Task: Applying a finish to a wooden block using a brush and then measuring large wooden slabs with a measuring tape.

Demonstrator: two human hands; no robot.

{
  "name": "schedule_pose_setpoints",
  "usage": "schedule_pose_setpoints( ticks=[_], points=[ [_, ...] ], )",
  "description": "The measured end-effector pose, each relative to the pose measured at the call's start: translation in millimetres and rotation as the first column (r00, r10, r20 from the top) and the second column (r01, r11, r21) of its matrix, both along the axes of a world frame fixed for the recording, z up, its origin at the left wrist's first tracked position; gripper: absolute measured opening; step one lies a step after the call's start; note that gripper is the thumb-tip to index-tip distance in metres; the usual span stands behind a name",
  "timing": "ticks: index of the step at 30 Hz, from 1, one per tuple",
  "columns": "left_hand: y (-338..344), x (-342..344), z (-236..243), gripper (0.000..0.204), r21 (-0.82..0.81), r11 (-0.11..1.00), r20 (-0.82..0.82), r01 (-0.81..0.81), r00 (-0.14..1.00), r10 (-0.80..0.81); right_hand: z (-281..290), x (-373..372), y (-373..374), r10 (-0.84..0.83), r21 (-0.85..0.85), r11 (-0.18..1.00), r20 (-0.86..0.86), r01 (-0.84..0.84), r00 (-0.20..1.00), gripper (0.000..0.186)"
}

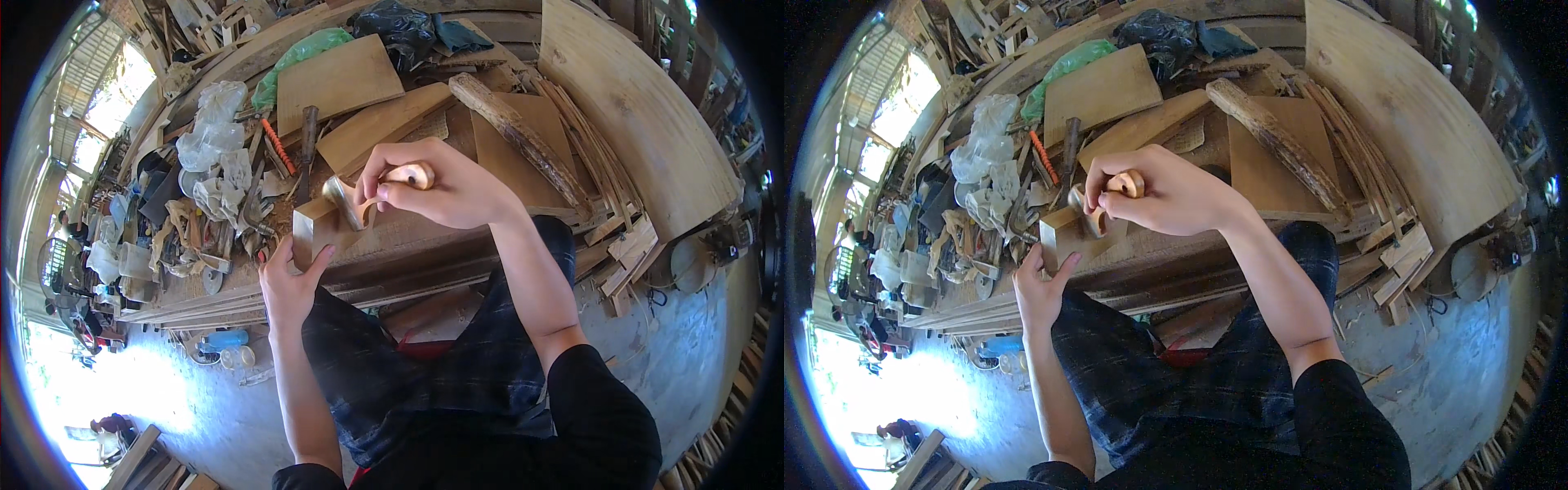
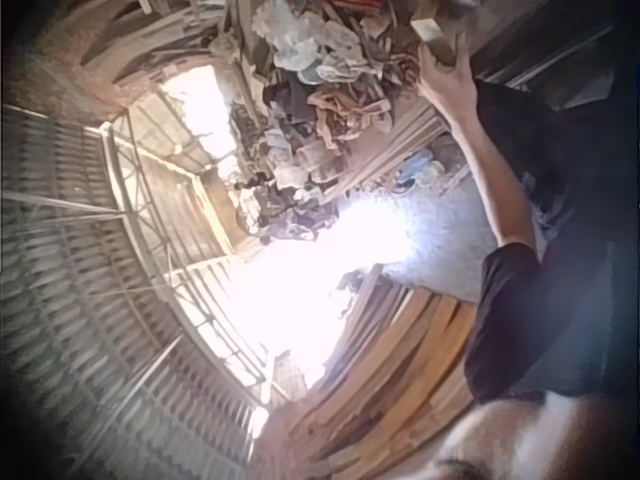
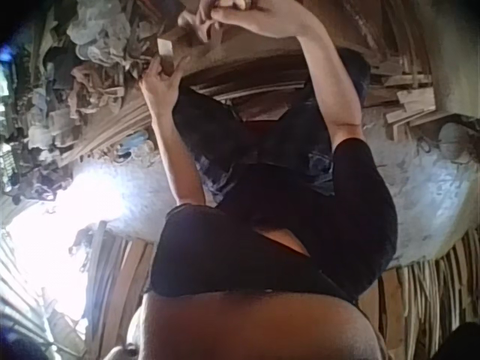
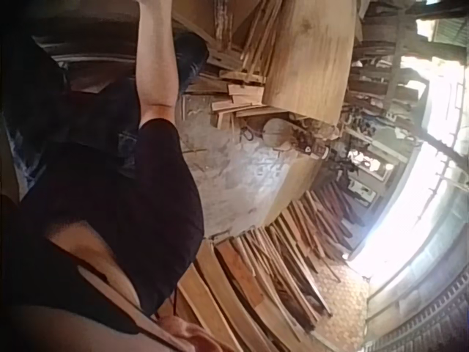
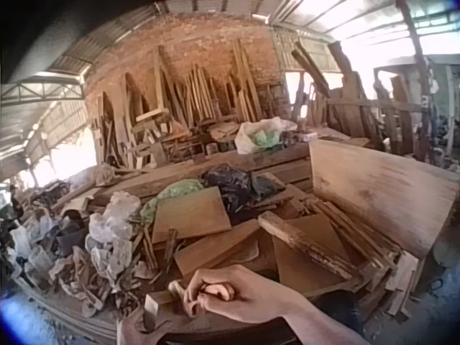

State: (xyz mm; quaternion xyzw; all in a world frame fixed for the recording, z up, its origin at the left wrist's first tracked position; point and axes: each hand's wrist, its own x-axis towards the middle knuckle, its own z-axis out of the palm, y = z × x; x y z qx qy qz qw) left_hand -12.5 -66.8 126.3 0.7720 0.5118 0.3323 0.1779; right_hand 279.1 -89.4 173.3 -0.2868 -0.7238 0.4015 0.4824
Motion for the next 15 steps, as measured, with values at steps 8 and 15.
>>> schedule_pose_setpoints(
  ticks=[8,15],
  points=[
    [3.0,-8.3,-7.0,0.032,0.003,1.0,0.003,0.002,1.0,-0.002,7.8,2.7,-3.5,0.208,-0.009,0.974,-0.351,-0.226,0.913,0.011],
    [1.2,-6.8,-13.1,0.032,0.02,0.999,0.119,0.044,0.992,-0.046,-3.9,-4.1,3.6,0.177,-0.055,0.978,-0.302,-0.202,0.937,0.01]
  ],
)
